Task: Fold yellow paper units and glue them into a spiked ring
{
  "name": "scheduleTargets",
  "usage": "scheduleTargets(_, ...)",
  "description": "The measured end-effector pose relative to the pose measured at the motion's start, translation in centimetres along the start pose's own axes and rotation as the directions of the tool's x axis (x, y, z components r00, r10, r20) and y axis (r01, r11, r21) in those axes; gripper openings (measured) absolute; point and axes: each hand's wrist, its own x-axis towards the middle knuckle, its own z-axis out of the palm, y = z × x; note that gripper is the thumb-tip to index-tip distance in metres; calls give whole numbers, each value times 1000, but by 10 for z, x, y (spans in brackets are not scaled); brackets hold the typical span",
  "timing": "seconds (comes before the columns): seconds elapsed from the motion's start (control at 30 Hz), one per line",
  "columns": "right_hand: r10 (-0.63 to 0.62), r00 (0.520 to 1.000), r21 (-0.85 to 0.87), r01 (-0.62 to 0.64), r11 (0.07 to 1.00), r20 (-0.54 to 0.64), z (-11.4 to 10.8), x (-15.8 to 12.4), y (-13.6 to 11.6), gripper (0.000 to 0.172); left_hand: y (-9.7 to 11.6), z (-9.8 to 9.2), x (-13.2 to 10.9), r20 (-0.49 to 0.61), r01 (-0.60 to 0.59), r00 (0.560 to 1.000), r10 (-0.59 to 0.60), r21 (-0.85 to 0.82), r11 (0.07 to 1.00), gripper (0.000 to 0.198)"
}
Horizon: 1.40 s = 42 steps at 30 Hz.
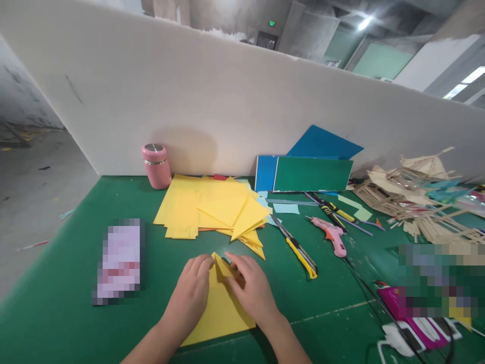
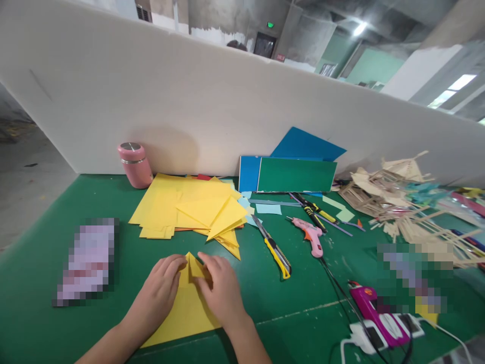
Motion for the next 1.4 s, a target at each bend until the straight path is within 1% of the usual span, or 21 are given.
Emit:
scheduleTargets(0.07, 3, 996, 31, 0, 1000, -93, 1, 0, 4, 26, 2, -3, 1, 38, -7, 999, 6, 31, 999, 35)
scheduleTargets(0.13, 41, 985, 45, -34, 998, -169, 1, 1, 8, 21, 5, -4, 2, 98, -32, 995, 23, 89, 996, 43)
scheduleTargets(0.2, 57, 976, 28, -52, 998, -210, 1, 3, 10, 19, 6, -4, 1, 149, -62, 988, 40, 146, 987, 51)
scheduleTargets(0.27, 26, 973, -12, -29, 1000, -230, 0, 4, 12, 19, 7, -4, -1, 185, -85, 982, 50, 187, 979, 56)
scheduleTargets(0.37, -83, 965, -86, 63, 994, -249, -1, 6, 13, 23, 7, -3, -4, 205, -119, 976, 75, 211, 970, 60)
scheduleTargets(0.47, -192, 954, -154, 159, 975, -231, -1, 5, 12, 29, 5, 0, -5, 201, -133, 975, 91, 204, 970, 64)
scheduleTargets(0.53, -240, 949, -188, 203, 961, -204, -1, 3, 11, 31, 4, 0, -5, 200, -134, 975, 97, 181, 974, 66)
scheduleTargets(0.63, -262, 950, -208, 225, 952, -170, -2, 0, 10, 32, 4, 0, -3, 191, -138, 976, 107, 157, 978, 66)
scheduleTargets(0.8, -309, 942, -229, 273, 934, -135, -4, -3, 12, 32, 6, -2, -1, 187, -128, 978, 93, 186, 974, 66)
scheduleTargets(0.9, -325, 938, -222, 294, 930, -118, -6, -3, 14, 32, 6, -2, -1, 195, -131, 976, 94, 188, 973, 66)
scheduleTargets(1.1, -329, 940, -201, 306, 930, -90, -9, -2, 14, 30, 3, 1, -4, 227, -139, 969, 97, 178, 974, 75)
scheduleTargets(1.23, -334, 940, -193, 314, 929, -78, -9, -2, 15, 28, 1, 4, -6, 241, -141, 966, 91, 197, 970, 76)
scheduleTargets(1.4, -311, 948, -194, 294, 936, -65, -10, -2, 14, 29, 2, 3, -5, 253, -131, 965, 75, 210, 969, 75)
